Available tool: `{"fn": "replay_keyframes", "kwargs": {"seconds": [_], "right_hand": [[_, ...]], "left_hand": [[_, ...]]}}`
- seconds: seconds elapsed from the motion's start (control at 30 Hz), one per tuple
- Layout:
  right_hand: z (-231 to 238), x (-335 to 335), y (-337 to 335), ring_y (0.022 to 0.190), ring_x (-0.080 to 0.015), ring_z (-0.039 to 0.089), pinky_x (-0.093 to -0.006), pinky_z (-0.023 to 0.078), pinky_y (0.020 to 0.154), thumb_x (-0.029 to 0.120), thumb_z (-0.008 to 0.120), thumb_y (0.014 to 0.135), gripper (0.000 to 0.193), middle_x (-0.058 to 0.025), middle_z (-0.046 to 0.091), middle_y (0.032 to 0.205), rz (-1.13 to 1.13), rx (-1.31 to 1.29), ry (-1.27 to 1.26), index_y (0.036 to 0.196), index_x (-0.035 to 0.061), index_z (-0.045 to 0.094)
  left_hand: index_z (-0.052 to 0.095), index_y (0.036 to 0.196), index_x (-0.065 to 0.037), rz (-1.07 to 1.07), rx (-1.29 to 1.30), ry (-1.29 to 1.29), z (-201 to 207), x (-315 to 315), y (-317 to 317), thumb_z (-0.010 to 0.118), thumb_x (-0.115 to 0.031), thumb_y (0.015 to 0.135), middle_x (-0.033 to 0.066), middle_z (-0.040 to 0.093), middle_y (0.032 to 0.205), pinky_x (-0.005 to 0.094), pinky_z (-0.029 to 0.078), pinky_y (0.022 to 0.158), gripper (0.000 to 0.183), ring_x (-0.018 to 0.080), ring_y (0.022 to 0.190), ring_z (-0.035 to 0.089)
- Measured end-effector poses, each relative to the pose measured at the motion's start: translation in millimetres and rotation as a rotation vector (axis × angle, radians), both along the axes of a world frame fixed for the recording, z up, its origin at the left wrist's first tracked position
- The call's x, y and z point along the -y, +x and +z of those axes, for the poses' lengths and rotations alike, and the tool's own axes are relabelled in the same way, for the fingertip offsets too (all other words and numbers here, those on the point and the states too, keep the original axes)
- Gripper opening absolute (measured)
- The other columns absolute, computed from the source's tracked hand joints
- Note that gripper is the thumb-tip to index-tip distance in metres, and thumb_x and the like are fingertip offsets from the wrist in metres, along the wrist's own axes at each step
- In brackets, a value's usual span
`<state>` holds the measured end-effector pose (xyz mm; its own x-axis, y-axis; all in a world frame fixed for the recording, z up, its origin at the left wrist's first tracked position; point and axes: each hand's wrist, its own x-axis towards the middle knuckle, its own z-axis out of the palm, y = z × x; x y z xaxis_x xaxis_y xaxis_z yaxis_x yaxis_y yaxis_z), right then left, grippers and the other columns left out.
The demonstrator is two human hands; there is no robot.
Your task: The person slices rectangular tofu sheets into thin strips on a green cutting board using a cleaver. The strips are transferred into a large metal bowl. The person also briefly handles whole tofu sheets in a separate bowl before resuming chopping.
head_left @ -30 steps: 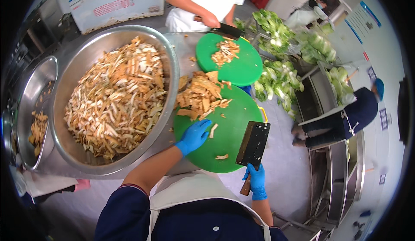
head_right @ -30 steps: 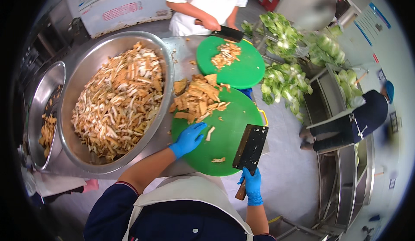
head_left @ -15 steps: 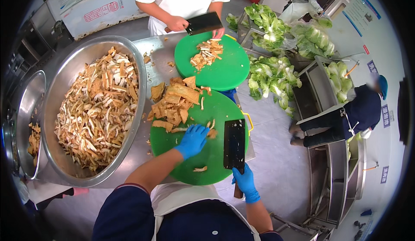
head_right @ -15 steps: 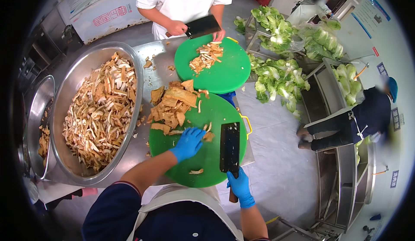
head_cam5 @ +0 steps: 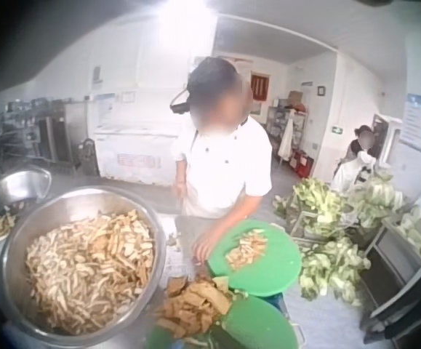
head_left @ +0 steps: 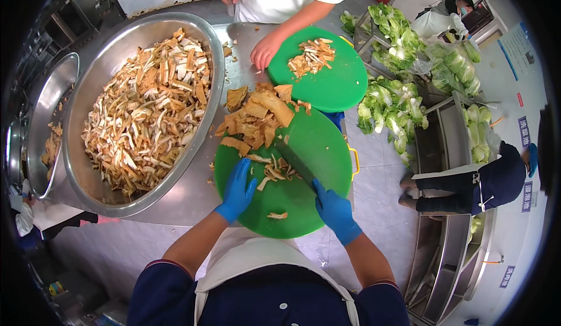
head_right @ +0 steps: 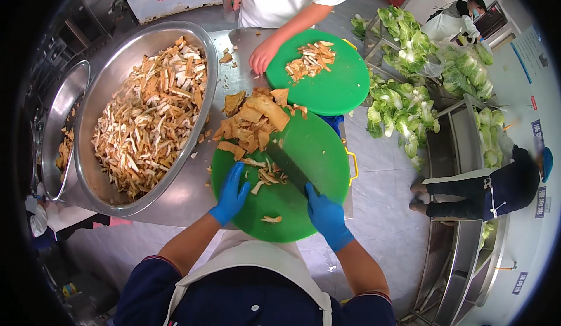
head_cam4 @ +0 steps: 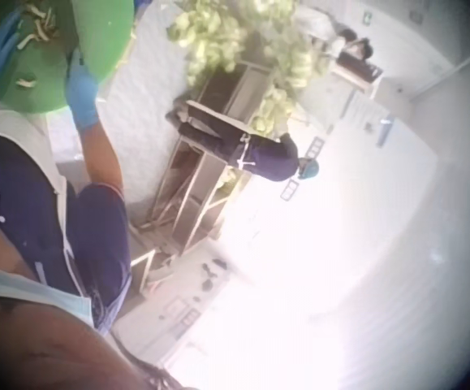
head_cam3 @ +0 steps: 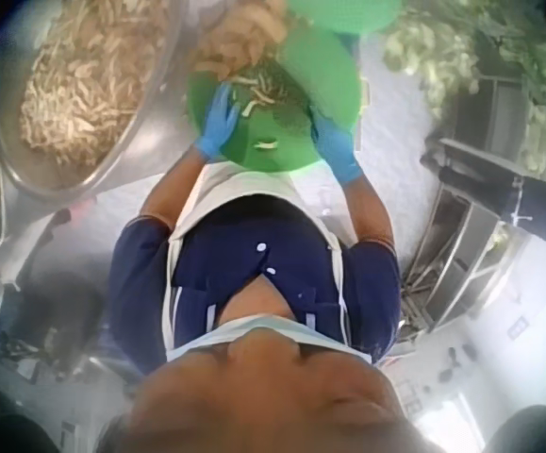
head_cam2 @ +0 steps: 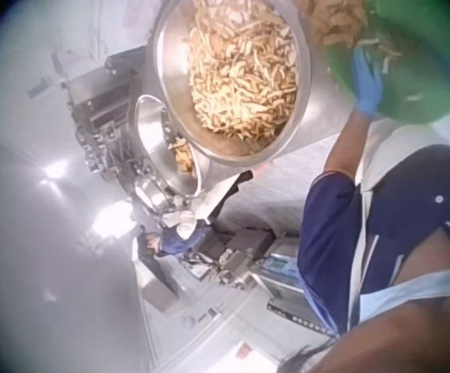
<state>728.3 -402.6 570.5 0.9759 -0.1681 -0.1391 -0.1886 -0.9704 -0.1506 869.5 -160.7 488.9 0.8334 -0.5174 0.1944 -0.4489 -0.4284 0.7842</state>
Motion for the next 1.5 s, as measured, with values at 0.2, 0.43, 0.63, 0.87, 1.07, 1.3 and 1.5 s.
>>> {"fn": "replay_keyframes", "kwargs": {"seconds": [0.2,0.43,0.63,0.87,1.07,1.3,1.5], "right_hand": [[16,-21,-51,0.05,-0.0232,0.057,-0.0364,0.047,0.044,0.018,0.055,0.085,0.044,-0.0119,0.058,0.07,-0.069,0.114,0.266,0.129,0.0135,0.046],[-45,-73,-132,0.048,-0.0173,0.053,-0.03,0.049,0.043,0.012,0.057,0.085,0.014,-0.0072,0.054,0.065,-1.113,0.313,1.523,0.094,0.005,0.049],[-61,-156,-114,0.049,-0.0162,0.053,-0.0303,0.049,0.044,0.009,0.056,0.085,0.019,-0.0069,0.052,0.065,-1.267,0.398,1.618,0.101,0.0076,0.046],[-67,-194,-20,0.05,-0.0152,0.052,-0.0296,0.048,0.044,0.008,0.055,0.088,0.016,-0.0066,0.052,0.067,-1.032,0.458,1.673,0.1,0.0038,0.046],[-40,-197,8,0.049,-0.0135,0.052,-0.0277,0.046,0.045,0.007,0.054,0.088,0.015,-0.0048,0.052,0.066,-0.925,0.463,1.701,0.101,0.0052,0.047],[72,-220,65,0.052,-0.0106,0.052,-0.0258,0.047,0.047,0.006,0.053,0.088,0.03,-0.0036,0.051,0.069,-0.526,0.48,1.697,0.117,0.0029,0.042],[111,-241,111,0.058,-0.0075,0.049,-0.0244,0.045,0.051,0.011,0.056,0.087,0.03,-0.0004,0.051,0.073,-0.238,0.331,1.457,0.117,0.0045,0.051]], "left_hand": [[0.038,0.132,-0.001,-0.196,0.023,-0.024,-4,16,28,0.057,-0.019,0.086,0.02,0.041,0.133,0.043,0.03,0.103,0.053,0.0376,0.124,0.036],[0.048,0.129,-0.015,-0.37,0.322,0.304,-5,58,61,0.052,-0.045,0.086,0.0132,0.044,0.133,0.0517,0.016,0.108,0.053,0.0329,0.127,0.033],[0.056,0.117,-0.007,-0.45,0.015,0.021,-18,46,34,0.061,-0.033,0.083,0.018,0.05,0.121,0.0525,0.021,0.106,0.044,0.0341,0.117,0.043],[0.043,0.127,0.001,-0.345,0.102,-0.031,-17,52,11,0.061,-0.031,0.083,0.0237,0.043,0.128,0.0528,0.022,0.105,0.058,0.0395,0.119,0.041],[0.039,0.13,0.002,-0.334,-0.028,-0.119,3,49,27,0.06,-0.027,0.085,0.024,0.037,0.135,0.0425,0.028,0.106,0.057,0.0401,0.123,0.037],[0.034,0.135,0.001,-0.175,0.419,-0.241,168,-16,81,0.06,-0.026,0.086,0.022,0.035,0.138,0.0452,0.024,0.107,0.061,0.0378,0.129,0.031],[0.032,0.139,-0.009,0.748,0.558,0.479,176,-144,151,0.054,-0.023,0.088,0.019,0.024,0.145,0.0515,0.009,0.109,0.057,0.0359,0.135,0.02]]}}
